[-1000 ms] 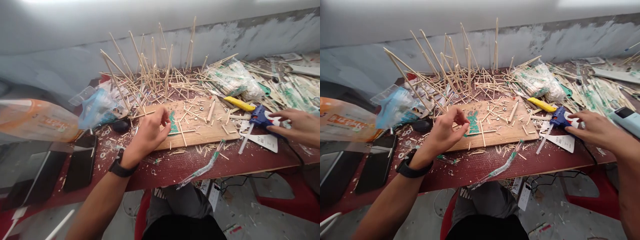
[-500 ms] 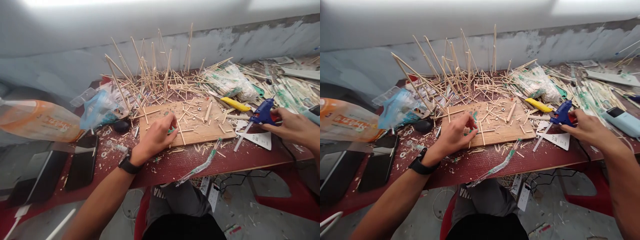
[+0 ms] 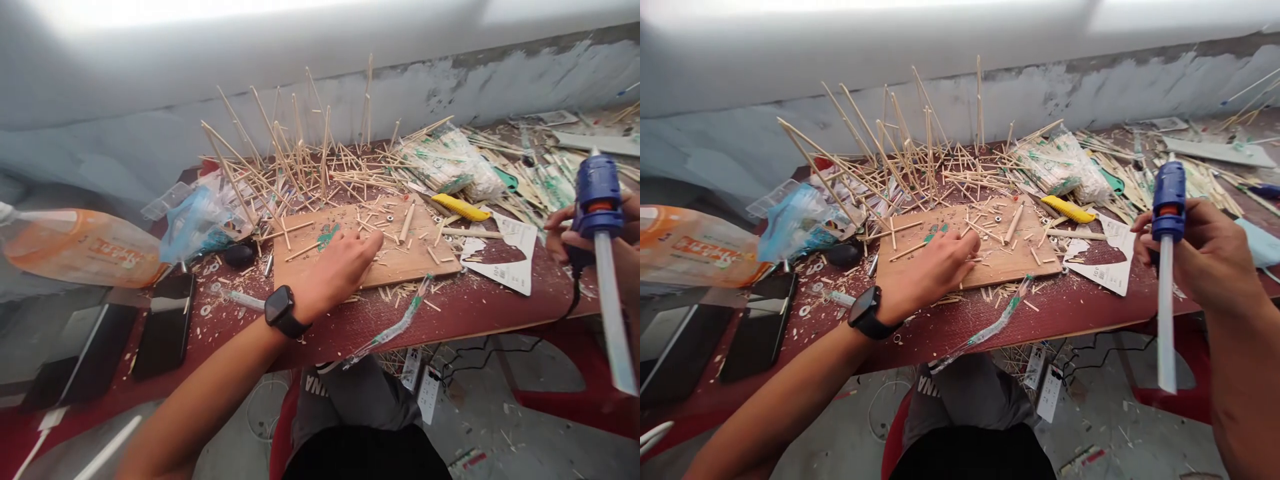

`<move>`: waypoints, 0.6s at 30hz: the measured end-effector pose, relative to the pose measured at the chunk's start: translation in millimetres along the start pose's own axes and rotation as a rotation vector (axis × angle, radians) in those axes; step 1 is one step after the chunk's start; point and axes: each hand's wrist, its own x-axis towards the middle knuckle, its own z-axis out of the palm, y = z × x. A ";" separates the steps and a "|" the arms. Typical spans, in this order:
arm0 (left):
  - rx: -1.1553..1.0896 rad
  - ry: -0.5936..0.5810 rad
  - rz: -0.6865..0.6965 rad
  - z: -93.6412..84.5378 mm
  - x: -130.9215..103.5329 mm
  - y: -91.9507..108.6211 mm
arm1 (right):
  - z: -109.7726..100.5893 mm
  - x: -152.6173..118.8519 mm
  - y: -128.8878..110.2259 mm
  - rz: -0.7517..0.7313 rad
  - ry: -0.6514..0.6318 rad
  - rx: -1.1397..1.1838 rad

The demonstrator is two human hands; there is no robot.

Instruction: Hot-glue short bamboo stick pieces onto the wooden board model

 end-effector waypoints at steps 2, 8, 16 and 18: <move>0.037 -0.005 -0.004 1.2 6.2 1.6 | 4.6 -1.7 -7.3 0.091 -0.090 0.315; -0.122 0.038 0.004 6.3 14.8 -5.3 | 23.3 0.6 -17.7 0.086 -0.315 0.608; -0.094 -0.049 0.000 5.6 12.1 -4.2 | 48.3 9.1 -20.9 -0.038 -0.528 0.532; -0.108 -0.022 0.017 7.0 11.6 -3.3 | 53.7 10.6 -19.9 -0.062 -0.543 0.528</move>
